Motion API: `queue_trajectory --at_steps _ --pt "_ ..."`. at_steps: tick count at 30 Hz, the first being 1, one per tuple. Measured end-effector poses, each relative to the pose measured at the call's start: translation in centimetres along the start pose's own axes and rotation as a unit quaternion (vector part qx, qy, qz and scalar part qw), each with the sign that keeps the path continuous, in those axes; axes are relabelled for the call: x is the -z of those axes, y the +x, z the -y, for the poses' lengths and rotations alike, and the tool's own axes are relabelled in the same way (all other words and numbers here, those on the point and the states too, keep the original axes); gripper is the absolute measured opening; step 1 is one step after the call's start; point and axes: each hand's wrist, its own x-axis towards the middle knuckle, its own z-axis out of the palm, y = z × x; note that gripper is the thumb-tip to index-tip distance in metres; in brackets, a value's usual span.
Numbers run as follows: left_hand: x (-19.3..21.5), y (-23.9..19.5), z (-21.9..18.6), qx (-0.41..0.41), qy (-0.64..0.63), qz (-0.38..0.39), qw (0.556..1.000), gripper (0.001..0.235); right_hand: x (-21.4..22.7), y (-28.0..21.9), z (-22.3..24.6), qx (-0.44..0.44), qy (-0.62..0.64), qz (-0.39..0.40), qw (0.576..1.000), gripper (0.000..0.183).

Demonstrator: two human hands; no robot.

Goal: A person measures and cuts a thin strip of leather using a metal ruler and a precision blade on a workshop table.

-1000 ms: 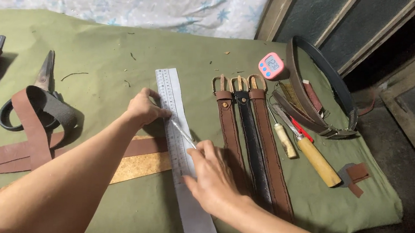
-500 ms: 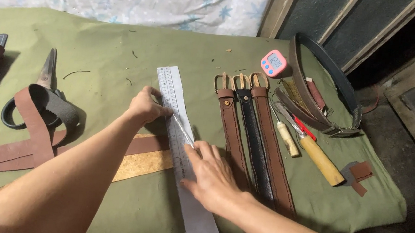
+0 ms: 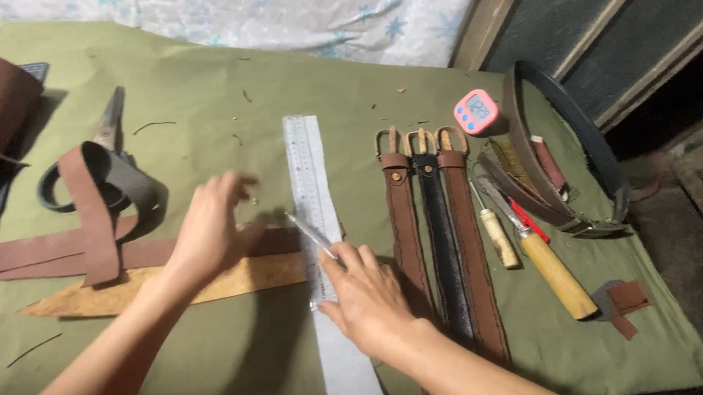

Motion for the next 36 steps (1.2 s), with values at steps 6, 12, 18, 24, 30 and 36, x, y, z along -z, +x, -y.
queue_trajectory --at_steps 6,12,18,24,30,36 --pt "1.2 -7.3 2.5 -0.103 0.161 0.171 0.967 0.086 -0.8 0.2 -0.1 0.018 -0.030 -0.031 0.999 0.073" --pt "-1.4 -7.3 3.8 -0.135 0.225 0.173 0.949 0.082 -0.3 -0.3 0.5 -0.004 -0.024 -0.014 1.000 0.073" --pt "-3.4 -7.9 4.0 -0.163 0.390 0.248 0.872 0.086 -0.5 -0.4 0.9 -0.017 -0.040 0.001 0.999 0.088" --pt "-5.7 -8.8 6.9 -0.266 0.504 0.000 0.822 0.072 -0.6 -0.4 1.0 -0.020 -0.041 -0.009 0.999 0.087" --pt "-5.4 -8.5 7.1 -0.231 0.463 0.049 0.854 0.070 -0.1 -0.6 1.5 -0.049 -0.029 0.021 0.998 0.089" --pt "-5.3 -8.4 7.1 -0.238 0.452 0.021 0.860 0.069 -0.5 -0.5 1.1 -0.030 -0.028 0.003 0.999 0.087"
